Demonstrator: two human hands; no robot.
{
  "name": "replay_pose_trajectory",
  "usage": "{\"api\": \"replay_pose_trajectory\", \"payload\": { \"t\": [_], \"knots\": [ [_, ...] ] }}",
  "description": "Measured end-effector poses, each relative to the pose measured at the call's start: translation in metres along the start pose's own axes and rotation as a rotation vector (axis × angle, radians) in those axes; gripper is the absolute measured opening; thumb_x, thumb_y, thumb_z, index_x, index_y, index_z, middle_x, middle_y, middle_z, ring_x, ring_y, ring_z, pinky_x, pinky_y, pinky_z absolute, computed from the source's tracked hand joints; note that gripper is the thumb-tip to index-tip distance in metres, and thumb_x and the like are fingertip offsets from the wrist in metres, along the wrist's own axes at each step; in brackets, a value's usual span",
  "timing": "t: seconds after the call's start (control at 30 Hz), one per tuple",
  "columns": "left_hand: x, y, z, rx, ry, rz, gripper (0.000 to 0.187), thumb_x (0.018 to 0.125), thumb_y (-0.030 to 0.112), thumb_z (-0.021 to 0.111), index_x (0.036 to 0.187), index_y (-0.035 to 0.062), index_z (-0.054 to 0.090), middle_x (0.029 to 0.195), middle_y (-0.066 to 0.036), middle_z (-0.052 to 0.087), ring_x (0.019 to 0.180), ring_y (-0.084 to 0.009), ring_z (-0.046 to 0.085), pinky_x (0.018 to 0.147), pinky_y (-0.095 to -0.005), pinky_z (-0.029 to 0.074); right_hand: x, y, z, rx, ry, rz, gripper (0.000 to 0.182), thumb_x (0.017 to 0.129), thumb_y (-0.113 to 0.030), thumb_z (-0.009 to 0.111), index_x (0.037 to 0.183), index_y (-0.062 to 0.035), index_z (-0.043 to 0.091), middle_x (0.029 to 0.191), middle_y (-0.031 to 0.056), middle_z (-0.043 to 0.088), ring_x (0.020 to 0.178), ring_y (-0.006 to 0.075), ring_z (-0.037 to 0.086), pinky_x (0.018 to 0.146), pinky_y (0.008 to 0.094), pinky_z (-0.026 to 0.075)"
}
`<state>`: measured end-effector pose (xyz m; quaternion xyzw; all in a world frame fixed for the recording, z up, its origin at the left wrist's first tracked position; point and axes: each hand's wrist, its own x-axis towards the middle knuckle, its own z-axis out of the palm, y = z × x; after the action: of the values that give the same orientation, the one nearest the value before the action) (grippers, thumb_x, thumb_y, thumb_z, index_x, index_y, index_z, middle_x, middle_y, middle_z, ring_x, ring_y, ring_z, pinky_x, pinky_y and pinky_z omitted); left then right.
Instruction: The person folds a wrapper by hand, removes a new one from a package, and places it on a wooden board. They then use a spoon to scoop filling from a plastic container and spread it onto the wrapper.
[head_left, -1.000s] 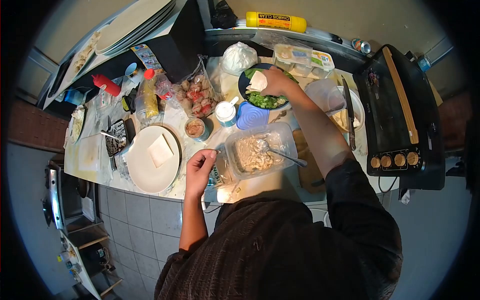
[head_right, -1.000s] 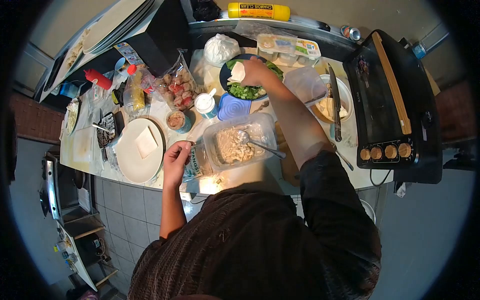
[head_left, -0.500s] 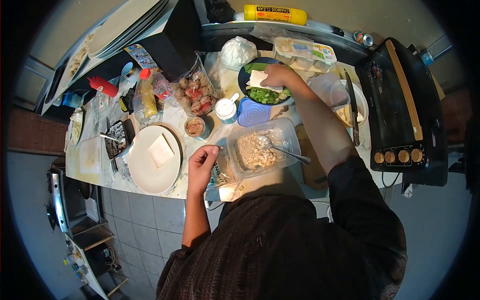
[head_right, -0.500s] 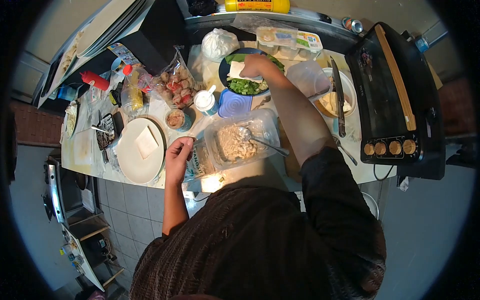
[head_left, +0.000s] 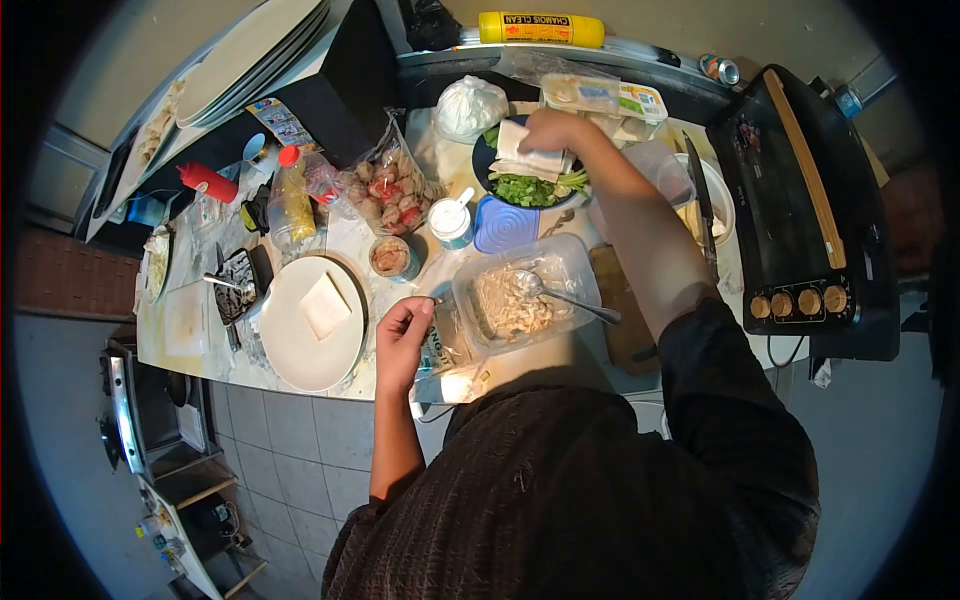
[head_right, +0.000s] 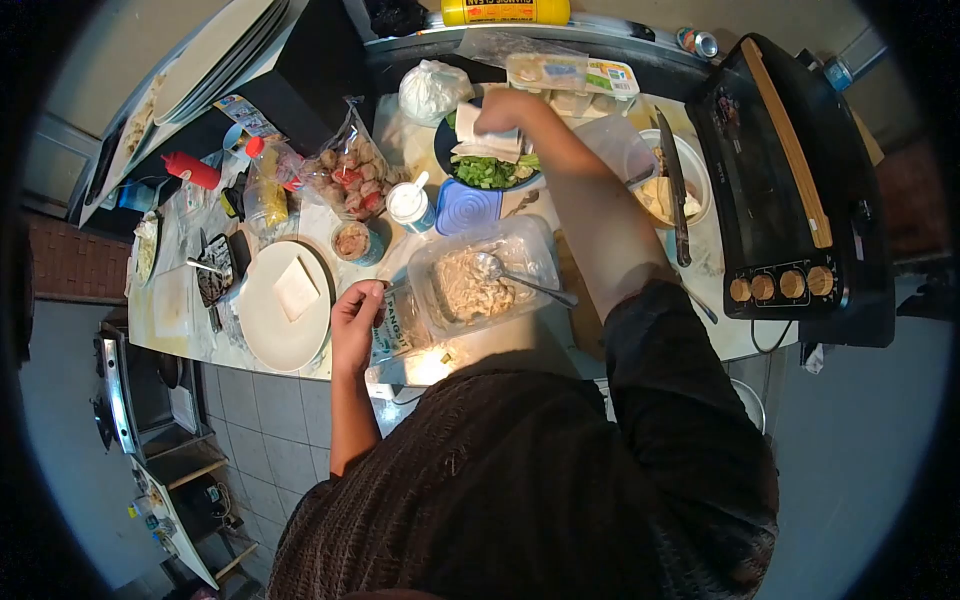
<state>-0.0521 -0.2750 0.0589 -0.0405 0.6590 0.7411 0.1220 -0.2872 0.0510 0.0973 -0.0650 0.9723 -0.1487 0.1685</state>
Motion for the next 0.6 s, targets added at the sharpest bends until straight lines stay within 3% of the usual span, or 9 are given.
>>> {"api": "replay_pose_trajectory", "payload": {
  "t": [0.03, 0.13, 0.2, 0.33, 0.4, 0.5, 0.53, 0.6],
  "knots": [
    [-0.001, -0.001, 0.0, 0.01, 0.012, 0.019, 0.015, 0.094, 0.017, 0.062, 0.097, 0.0026, 0.065, 0.072, 0.005, 0.053, 0.061, -0.004, 0.041, 0.054, -0.0198, 0.031, 0.002, 0.003, -0.009, 0.001, -0.004, 0.001, 0.051, 0.067, -0.037, 0.071, 0.096, 0.0052, 0.07, 0.101, 0.0236, 0.068, 0.09, 0.0347, 0.067, 0.08, 0.0405, 0.052],
    [-0.002, -0.002, -0.003, 0.008, 0.007, -0.014, 0.016, 0.094, 0.018, 0.062, 0.097, 0.0028, 0.066, 0.072, 0.004, 0.053, 0.061, -0.0042, 0.042, 0.055, -0.0199, 0.031, -0.007, 0.006, -0.044, 0.123, 0.076, 0.006, 0.053, 0.067, -0.038, 0.071, 0.097, 0.0059, 0.07, 0.099, 0.0228, 0.069, 0.087, 0.034, 0.067, 0.078, 0.0396, 0.052],
    [-0.002, -0.002, -0.002, 0.013, 0.01, -0.016, 0.016, 0.094, 0.018, 0.062, 0.097, 0.0026, 0.066, 0.072, 0.004, 0.053, 0.061, -0.0042, 0.042, 0.055, -0.02, 0.031, -0.017, 0.004, -0.062, 0.272, 0.085, 0.082, 0.053, 0.071, -0.036, 0.07, 0.108, 0.0024, 0.067, 0.11, 0.0204, 0.066, 0.098, 0.029, 0.062, 0.084, 0.0378, 0.048],
    [-0.002, 0.0, 0.004, -0.015, 0.008, -0.028, 0.013, 0.094, 0.015, 0.062, 0.095, 0.0025, 0.066, 0.073, 0.008, 0.052, 0.062, -0.0019, 0.04, 0.056, -0.0189, 0.031, -0.012, 0.01, -0.061, 0.337, 0.094, 0.118, 0.056, 0.073, -0.037, 0.07, 0.112, 0.0029, 0.065, 0.115, 0.0201, 0.064, 0.103, 0.0294, 0.061, 0.086, 0.0374, 0.046],
    [-0.001, -0.003, 0.005, -0.02, -0.007, -0.031, 0.013, 0.094, 0.015, 0.062, 0.095, 0.0024, 0.066, 0.073, 0.008, 0.052, 0.062, -0.0019, 0.04, 0.056, -0.0189, 0.031, 0.006, 0.018, -0.045, 0.187, 0.017, 0.026, 0.058, 0.072, -0.041, 0.069, 0.111, 0.0016, 0.067, 0.115, 0.0213, 0.065, 0.097, 0.0311, 0.064, 0.081, 0.0399, 0.05],
    [0.002, -0.003, 0.006, -0.028, -0.025, -0.036, 0.014, 0.094, 0.015, 0.062, 0.096, 0.0022, 0.066, 0.073, 0.008, 0.052, 0.063, -0.0019, 0.04, 0.056, -0.0189, 0.031, 0.02, 0.007, -0.025, -0.019, -0.138, 0.024, 0.062, 0.074, -0.044, 0.069, 0.116, 0.0011, 0.065, 0.121, 0.0181, 0.063, 0.103, 0.0312, 0.063, 0.087, 0.0413, 0.049],
    [0.003, -0.003, 0.005, -0.034, -0.029, -0.04, 0.014, 0.094, 0.015, 0.062, 0.096, 0.002, 0.066, 0.073, 0.008, 0.052, 0.062, -0.0019, 0.04, 0.056, -0.0189, 0.031, 0.021, 0.002, -0.024, 0.025, -0.254, 0.071, 0.062, 0.074, -0.043, 0.07, 0.118, 0.0009, 0.064, 0.123, 0.0173, 0.063, 0.106, 0.0311, 0.062, 0.089, 0.0409, 0.049],
    [0.005, -0.003, 0.003, -0.039, -0.025, -0.04, 0.014, 0.094, 0.015, 0.062, 0.097, 0.0018, 0.066, 0.073, 0.008, 0.052, 0.063, -0.0018, 0.04, 0.056, -0.0188, 0.031, 0.026, -0.007, -0.02, -0.027, -0.29, 0.076, 0.061, 0.074, -0.042, 0.071, 0.118, 0.0007, 0.064, 0.123, 0.017, 0.062, 0.107, 0.0313, 0.062, 0.089, 0.0409, 0.049]
  ]
}}
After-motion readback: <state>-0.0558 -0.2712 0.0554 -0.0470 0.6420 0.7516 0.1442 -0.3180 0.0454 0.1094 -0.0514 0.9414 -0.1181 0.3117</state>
